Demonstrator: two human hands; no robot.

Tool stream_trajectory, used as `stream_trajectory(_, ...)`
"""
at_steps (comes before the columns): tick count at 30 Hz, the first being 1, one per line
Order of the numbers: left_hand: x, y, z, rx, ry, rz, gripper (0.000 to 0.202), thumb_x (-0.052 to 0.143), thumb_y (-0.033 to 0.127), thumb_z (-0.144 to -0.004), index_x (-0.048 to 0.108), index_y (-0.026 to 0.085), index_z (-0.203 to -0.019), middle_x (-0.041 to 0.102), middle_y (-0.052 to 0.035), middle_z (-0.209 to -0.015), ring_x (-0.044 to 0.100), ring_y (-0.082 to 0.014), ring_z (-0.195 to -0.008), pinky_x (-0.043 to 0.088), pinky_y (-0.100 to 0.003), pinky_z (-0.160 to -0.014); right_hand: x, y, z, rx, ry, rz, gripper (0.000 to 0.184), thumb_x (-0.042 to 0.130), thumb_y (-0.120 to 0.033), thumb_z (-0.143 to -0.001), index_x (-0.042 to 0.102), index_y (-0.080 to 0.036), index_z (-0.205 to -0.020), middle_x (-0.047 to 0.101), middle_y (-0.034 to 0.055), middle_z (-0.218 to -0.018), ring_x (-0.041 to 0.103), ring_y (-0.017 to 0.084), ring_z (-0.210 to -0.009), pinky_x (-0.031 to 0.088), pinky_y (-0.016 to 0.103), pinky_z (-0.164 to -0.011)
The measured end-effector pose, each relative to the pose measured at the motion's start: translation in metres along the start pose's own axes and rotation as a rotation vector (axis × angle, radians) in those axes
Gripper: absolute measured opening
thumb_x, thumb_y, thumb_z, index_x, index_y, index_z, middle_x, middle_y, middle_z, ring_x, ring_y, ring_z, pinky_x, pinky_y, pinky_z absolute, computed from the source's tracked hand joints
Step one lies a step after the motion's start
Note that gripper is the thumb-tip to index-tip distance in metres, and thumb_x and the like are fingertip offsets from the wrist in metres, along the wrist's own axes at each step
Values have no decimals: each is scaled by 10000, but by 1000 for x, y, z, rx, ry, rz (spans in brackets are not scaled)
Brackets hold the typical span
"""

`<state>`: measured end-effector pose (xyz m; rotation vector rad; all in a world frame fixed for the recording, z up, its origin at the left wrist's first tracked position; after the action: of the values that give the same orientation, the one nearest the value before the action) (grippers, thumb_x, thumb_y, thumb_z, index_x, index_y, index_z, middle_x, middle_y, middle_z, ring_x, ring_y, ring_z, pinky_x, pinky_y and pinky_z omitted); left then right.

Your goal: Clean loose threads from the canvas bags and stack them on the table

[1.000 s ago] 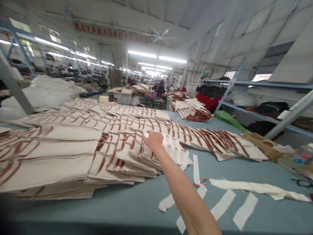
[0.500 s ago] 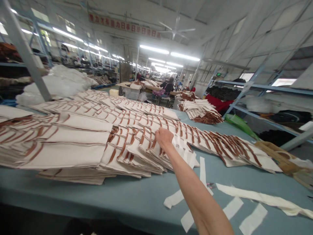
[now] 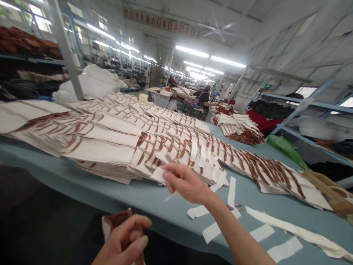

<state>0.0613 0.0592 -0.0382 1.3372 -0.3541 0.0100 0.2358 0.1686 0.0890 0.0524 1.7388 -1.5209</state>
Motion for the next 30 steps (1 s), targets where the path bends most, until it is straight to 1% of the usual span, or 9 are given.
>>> stream_trajectory(2,11,8,4,-6,-58,152,755,834,705,-675,704,153,-1173,418,93,-563,354,-68,-506,316,-179,-515,26,-9,21,21,-90,-221,485,511,-609,-998,639,-149,-1078,491,-68,-581,404,96,-502,312,215,-496)
stream_trajectory(5,20,13,14,7,-111,341,890,871,711,-616,694,147,-1282,615,15,-674,524,-113,-578,445,-212,-582,55,-16,54,114,-156,-347,493,531,-620,-1002,651,-153,-1105,501,-63,-592,396,90,-502,286,216,-491)
stream_trajectory(7,19,13,22,2,-79,419,873,891,676,-619,704,161,-1298,750,-73,-891,680,-202,-782,550,-285,-757,67,-17,74,154,-142,-341,476,512,-611,-1018,662,-162,-1070,518,-52,-606,417,96,-525,308,224,-517)
stream_trajectory(10,16,13,33,6,22,368,709,873,626,-692,765,161,-1217,782,-123,-1105,715,-274,-985,560,-341,-909,77,-11,97,214,-94,-278,484,486,-622,-1025,649,-178,-921,538,-35,-606,451,112,-556,338,244,-564)
stream_trajectory(13,15,19,40,48,131,171,520,786,615,-800,838,148,-1023,797,-97,-949,697,-224,-827,558,-271,-768,85,0,114,285,-84,-280,537,481,-695,-990,621,-194,-854,539,-29,-583,453,128,-546,333,261,-559)
stream_trajectory(16,16,26,44,51,186,79,472,768,607,-822,850,154,-924,751,-52,-752,636,-168,-691,513,-219,-655,92,8,126,303,-94,-291,583,467,-742,-964,623,-206,-800,564,-12,-578,453,139,-538,336,276,-558)
stream_trajectory(20,18,27,47,-95,101,188,524,785,642,-783,815,122,-844,691,-28,-649,582,-136,-584,476,-214,-571,95,12,137,316,-108,-257,573,453,-731,-973,702,-233,-841,676,35,-707,576,186,-646,422,292,-610)
stream_trajectory(25,23,24,51,-265,-34,294,488,785,599,-802,792,115,-859,664,-18,-569,585,-134,-539,457,-206,-538,86,6,127,203,177,-188,554,545,-756,-912,752,-248,-990,761,77,-971,672,258,-857,533,337,-746)
stream_trajectory(30,25,21,49,-264,-46,229,548,809,661,-734,740,136,-875,634,0,-611,581,-145,-609,485,-220,-604,90,-3,105,76,228,-109,413,570,-618,-961,737,-247,-1028,752,62,-1011,682,259,-950,536,367,-846)
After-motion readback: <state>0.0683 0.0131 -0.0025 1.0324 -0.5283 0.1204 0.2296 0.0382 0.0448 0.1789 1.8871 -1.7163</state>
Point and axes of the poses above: each hand's wrist, its own z-axis away from the middle knuckle, its own x-axis out of the palm, y = z × x, the point moved 3 cm from there along -z, towards the middle knuckle
